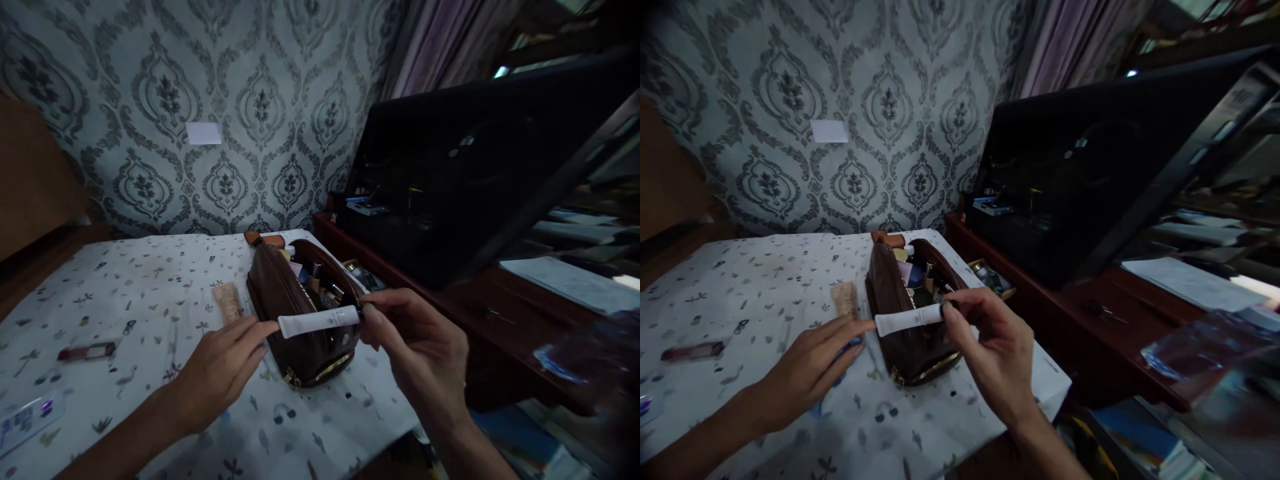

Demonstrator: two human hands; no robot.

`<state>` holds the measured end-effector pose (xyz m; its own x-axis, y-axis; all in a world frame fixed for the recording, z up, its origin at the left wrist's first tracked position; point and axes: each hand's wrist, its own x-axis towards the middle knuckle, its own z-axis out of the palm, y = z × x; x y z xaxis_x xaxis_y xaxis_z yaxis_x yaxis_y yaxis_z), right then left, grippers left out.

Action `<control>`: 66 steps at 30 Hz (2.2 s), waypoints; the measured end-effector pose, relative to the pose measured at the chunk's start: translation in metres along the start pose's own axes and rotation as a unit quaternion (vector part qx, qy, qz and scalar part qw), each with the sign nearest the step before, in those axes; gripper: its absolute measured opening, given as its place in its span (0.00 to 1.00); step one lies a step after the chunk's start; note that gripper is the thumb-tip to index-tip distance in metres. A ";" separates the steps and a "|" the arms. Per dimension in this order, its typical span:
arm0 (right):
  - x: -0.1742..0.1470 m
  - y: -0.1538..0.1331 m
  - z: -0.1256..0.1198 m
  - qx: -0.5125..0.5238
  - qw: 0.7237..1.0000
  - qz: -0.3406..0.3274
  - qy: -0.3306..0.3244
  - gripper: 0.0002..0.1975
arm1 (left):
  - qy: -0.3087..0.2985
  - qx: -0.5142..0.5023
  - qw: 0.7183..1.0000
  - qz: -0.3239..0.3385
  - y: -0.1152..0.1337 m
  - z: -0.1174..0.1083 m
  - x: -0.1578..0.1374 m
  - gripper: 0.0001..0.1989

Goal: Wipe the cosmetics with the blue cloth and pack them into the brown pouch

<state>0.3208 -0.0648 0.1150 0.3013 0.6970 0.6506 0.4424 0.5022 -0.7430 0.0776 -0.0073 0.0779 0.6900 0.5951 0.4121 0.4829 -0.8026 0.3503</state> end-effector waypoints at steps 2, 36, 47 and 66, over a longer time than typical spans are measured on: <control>-0.002 0.006 -0.013 -0.019 0.999 -0.009 0.040 0.03 | 0.034 0.092 0.994 0.052 0.005 0.007 0.013 0.20; -0.018 0.074 -0.044 -0.110 0.990 -0.052 0.071 0.12 | 0.099 0.127 0.987 0.015 0.011 0.041 0.013 0.27; 0.019 0.056 -0.021 -0.103 0.990 -0.097 -0.007 0.04 | 0.072 0.122 0.990 0.002 0.013 0.035 0.013 0.27; 0.050 0.052 -0.004 -0.157 0.970 -0.118 -0.146 0.03 | 0.059 0.135 0.988 -0.046 0.016 0.034 0.010 0.26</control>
<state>0.3626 -0.0062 0.1096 -0.0715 0.7202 0.6901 0.7184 0.5171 -0.4653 0.1107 -0.0160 0.0589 0.5767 0.6540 0.4896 0.6775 -0.7178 0.1609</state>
